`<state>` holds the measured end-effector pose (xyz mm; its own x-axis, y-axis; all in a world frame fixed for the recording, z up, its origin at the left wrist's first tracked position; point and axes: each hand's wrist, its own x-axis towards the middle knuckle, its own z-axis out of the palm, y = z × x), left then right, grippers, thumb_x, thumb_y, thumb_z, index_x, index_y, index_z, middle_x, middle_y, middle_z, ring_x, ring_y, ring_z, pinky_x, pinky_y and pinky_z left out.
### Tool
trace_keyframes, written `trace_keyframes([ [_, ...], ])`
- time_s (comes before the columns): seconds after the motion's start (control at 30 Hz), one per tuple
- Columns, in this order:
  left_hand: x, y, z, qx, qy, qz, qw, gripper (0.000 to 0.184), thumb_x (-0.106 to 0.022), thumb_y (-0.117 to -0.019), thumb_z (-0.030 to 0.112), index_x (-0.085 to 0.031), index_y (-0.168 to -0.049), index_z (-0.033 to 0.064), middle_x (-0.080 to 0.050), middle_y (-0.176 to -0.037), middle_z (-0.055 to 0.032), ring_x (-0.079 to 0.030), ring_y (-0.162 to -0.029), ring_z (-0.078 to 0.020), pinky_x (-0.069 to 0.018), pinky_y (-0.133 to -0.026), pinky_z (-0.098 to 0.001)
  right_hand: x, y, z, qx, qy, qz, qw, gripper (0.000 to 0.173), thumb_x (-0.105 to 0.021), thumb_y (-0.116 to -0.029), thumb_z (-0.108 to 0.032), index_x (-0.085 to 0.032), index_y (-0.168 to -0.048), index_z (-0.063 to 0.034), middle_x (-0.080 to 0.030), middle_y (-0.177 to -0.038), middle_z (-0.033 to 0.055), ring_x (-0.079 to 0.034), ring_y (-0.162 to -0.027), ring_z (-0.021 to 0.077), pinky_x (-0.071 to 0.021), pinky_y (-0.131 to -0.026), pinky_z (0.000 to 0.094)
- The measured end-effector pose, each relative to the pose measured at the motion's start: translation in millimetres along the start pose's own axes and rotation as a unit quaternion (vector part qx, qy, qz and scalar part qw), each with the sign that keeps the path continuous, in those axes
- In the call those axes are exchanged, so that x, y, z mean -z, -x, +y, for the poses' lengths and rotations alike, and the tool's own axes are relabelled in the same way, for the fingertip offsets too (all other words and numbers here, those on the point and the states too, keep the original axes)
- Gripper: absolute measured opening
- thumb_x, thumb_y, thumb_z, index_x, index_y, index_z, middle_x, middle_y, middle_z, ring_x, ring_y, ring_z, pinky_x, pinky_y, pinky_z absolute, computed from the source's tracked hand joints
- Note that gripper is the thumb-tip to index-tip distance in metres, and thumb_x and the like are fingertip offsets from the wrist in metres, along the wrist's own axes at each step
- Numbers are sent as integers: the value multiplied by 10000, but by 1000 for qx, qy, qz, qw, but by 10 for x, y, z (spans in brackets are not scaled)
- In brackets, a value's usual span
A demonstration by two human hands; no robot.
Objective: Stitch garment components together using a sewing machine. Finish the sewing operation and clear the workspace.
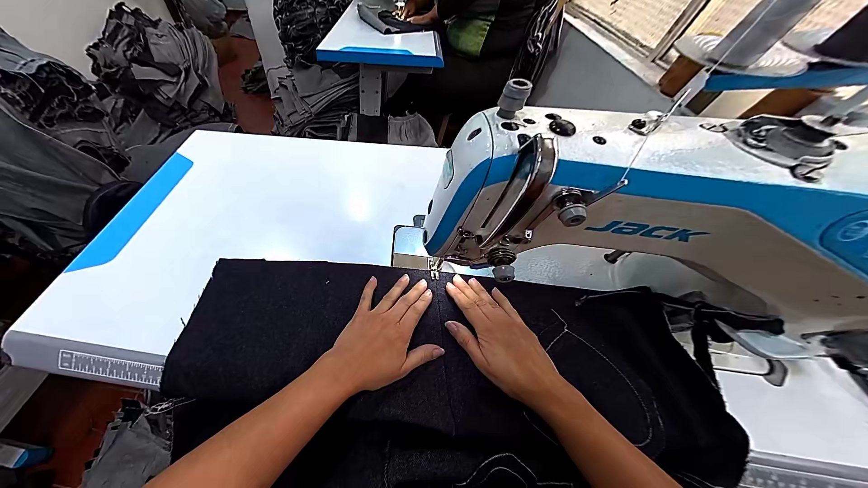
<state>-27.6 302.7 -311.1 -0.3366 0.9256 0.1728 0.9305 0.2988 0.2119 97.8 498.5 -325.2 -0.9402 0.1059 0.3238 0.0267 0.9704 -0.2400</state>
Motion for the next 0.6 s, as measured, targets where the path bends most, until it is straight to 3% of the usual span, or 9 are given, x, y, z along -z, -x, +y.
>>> trace_keyframes([
  [0.17, 37, -245, -182, 5, 25, 0, 1000, 776, -363, -1036, 635, -415, -1562, 66, -392, -1638, -81, -263, -1561, -285, -128, -1218, -682, -18, -303, 189, 8, -3, -12, 1000, 599, -294, -1092, -448, -534, -1484, -65, -555, -1507, 120, -485, -1436, 297, -298, -1216, 555],
  [0.3, 32, -491, -420, -8, 22, 0, 1000, 772, -354, -1043, 629, -429, -1551, 52, -404, -1628, -105, -270, -1558, -291, -122, -1214, -691, -96, -552, 398, 1, -7, -5, 1000, 573, -316, -1094, -431, -681, -1282, -31, -670, -1307, 193, -573, -1318, 369, -411, -1119, 556],
  [0.4, 49, -664, -584, -24, 20, -4, 1000, 751, -353, -1048, 614, -440, -1545, 58, -398, -1631, -106, -277, -1555, -290, -127, -1218, -687, -152, -696, 527, -40, -19, -22, 999, 566, -344, -1091, -461, -727, -1138, -48, -709, -1180, 187, -618, -1231, 365, -468, -1032, 568],
  [0.6, 94, -754, -658, -33, 26, -20, 999, 689, -361, -1071, 547, -431, -1550, 58, -388, -1636, -111, -273, -1557, -287, -120, -1225, -676, -247, -816, 648, -71, -49, -24, 996, 485, -475, -1054, -443, -700, -1192, -35, -689, -1212, 206, -612, -1228, 381, -473, -1025, 564],
])
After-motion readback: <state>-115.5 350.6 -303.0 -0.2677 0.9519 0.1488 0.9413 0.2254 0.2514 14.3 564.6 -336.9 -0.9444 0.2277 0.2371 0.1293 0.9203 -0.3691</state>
